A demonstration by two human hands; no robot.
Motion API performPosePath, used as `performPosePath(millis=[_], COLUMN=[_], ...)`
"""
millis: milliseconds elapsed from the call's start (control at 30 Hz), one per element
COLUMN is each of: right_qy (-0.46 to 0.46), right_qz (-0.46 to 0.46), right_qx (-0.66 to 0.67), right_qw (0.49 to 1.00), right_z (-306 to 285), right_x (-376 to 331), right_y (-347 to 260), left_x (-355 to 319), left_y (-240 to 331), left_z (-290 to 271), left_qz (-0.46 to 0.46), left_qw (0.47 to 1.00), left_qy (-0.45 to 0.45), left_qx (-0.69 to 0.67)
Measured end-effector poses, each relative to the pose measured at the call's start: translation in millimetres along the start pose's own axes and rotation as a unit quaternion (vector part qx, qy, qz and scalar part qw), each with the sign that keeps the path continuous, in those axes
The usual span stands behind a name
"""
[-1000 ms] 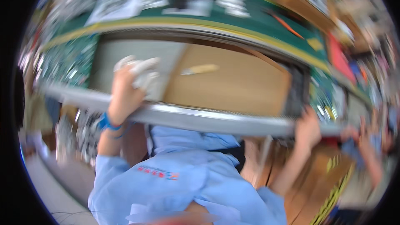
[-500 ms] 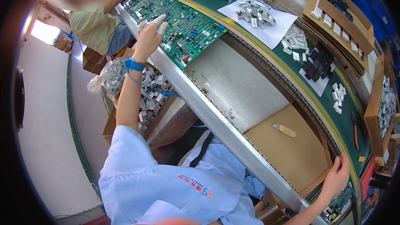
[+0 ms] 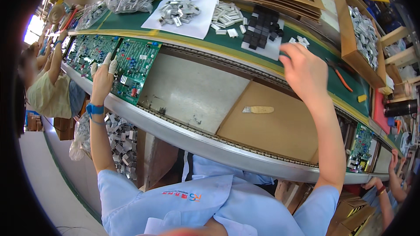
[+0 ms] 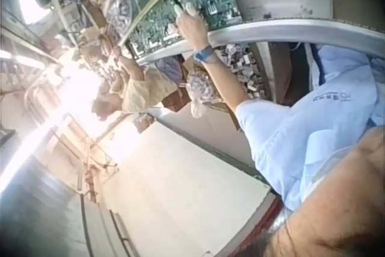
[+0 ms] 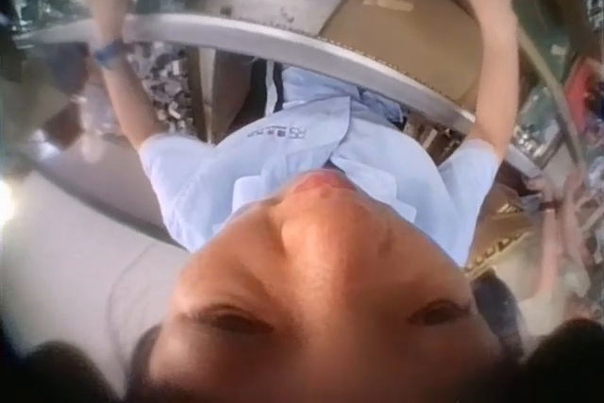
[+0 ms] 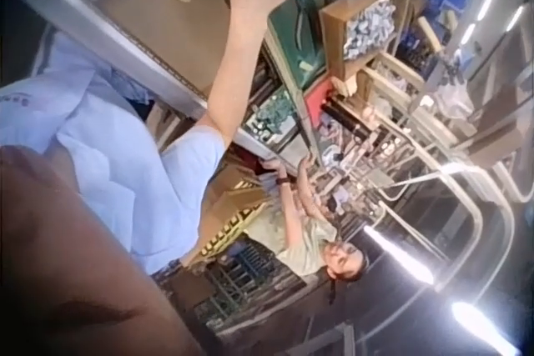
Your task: The person assembles electronic components onto printed circuit boards (PCBs) by hand, placing heat sinks and transformers onto the boards on an assembly line.
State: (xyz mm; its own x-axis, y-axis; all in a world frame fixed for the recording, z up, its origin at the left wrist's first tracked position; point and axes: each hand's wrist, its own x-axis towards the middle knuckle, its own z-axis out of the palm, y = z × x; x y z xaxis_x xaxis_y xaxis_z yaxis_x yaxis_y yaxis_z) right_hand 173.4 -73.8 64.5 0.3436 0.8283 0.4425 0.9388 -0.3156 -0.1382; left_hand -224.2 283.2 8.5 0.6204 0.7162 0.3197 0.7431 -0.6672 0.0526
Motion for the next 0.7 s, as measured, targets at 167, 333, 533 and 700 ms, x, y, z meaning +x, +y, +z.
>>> performPosePath(millis=[167, 333, 533, 700], right_qy=[-0.014, -0.011, -0.087, -0.073], right_qz=[-0.037, 0.005, 0.112, -0.024], right_qx=[0.043, 0.015, 0.040, 0.093], right_qw=[0.998, 1.000, 0.989, 0.993], right_z=[40, 36, 22, 51], right_x=[43, 63, 53, 80], right_y=[-8, 9, 47, 23], left_x=[-10, -31, -48, -53], left_y=[66, 133, 195, 243], left_z=[-17, -31, -43, -44], left_qz=[0.062, 0.168, 0.251, 0.341], left_qw=[0.995, 0.975, 0.951, 0.914], left_qy=[-0.046, -0.078, -0.129, -0.153], left_qx=[-0.067, -0.121, -0.124, -0.158])
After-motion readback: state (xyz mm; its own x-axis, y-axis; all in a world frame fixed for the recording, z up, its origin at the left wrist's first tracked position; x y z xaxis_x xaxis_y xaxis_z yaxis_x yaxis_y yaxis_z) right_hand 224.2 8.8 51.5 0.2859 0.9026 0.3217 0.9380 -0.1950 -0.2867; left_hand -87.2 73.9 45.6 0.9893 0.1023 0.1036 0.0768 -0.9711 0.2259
